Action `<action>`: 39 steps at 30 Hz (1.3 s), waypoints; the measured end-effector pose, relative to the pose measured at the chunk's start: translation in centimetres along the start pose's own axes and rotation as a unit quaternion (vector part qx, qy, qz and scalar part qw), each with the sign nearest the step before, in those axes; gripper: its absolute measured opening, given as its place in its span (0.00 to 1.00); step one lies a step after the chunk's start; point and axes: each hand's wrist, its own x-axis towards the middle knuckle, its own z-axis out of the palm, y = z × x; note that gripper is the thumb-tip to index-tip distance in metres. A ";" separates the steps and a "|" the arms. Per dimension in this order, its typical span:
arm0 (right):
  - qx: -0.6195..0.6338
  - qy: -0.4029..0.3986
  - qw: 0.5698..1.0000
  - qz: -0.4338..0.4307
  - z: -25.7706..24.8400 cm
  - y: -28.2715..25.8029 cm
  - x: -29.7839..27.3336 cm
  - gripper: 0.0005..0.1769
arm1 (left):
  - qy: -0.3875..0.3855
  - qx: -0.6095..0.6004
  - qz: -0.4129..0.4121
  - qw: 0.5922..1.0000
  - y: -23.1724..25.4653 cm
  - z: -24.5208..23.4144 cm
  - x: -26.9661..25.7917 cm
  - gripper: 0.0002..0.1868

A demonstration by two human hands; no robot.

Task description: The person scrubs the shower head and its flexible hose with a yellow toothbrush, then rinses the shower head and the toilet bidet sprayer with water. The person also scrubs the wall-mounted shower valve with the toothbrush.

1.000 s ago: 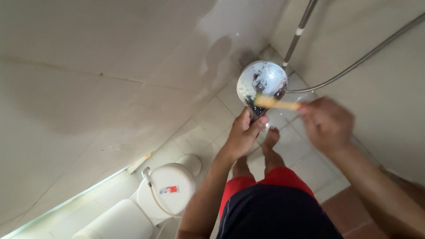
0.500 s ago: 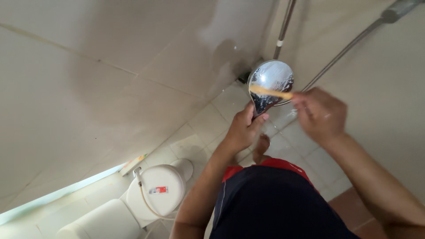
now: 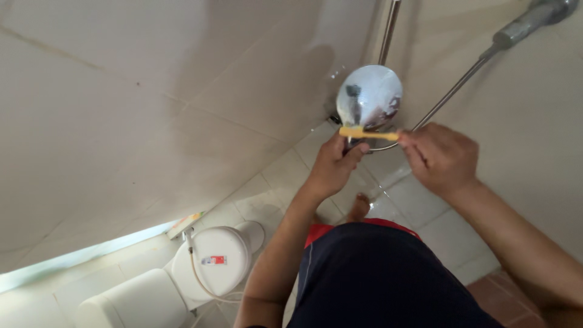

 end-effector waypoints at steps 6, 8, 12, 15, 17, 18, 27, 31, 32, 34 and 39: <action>0.094 0.034 0.994 0.033 0.4 0.9 0.2 0.02 | -0.005 -0.113 -0.003 0.994 -0.2 0.2 0.1 0.15; 0.094 0.012 0.995 -0.010 0.7 0.8 0.5 0.03 | -0.014 -0.152 0.017 0.988 -0.1 0.2 0.2 0.12; 0.140 0.087 0.986 0.021 1.8 0.6 0.9 0.03 | -0.028 -0.253 -0.022 0.967 0.3 0.1 -0.3 0.12; 0.121 0.079 0.989 -0.032 2.7 0.8 1.3 0.06 | -0.072 -0.372 0.011 0.925 1.0 0.5 -0.3 0.14; 0.154 0.088 0.984 0.004 3.2 0.8 1.3 0.08 | -0.090 -0.401 0.014 0.912 1.1 0.5 -0.6 0.15; 0.159 0.085 0.984 -0.010 3.3 0.8 1.3 0.08 | -0.100 -0.421 0.022 0.901 1.1 0.6 -0.7 0.15; 0.192 0.101 0.975 -0.039 3.5 0.7 2.3 0.06 | -0.129 -0.573 -0.005 0.809 0.0 0.7 -0.7 0.29; 0.177 0.088 0.979 -0.043 3.8 0.2 2.8 0.05 | -0.124 -0.584 -0.025 0.802 -0.1 0.3 -0.2 0.31; 0.179 0.088 0.980 -0.014 3.9 0.3 2.8 0.05 | -0.128 -0.581 -0.025 0.803 -0.2 0.2 -0.1 0.31; 0.197 0.091 0.975 -0.044 4.1 0.7 2.9 0.05 | -0.135 -0.580 -0.025 0.803 -0.3 0.2 -0.1 0.32; 0.181 0.102 0.977 -0.042 3.5 1.8 3.1 0.03 | -0.133 -0.544 -0.040 0.827 -0.3 0.0 -0.6 0.33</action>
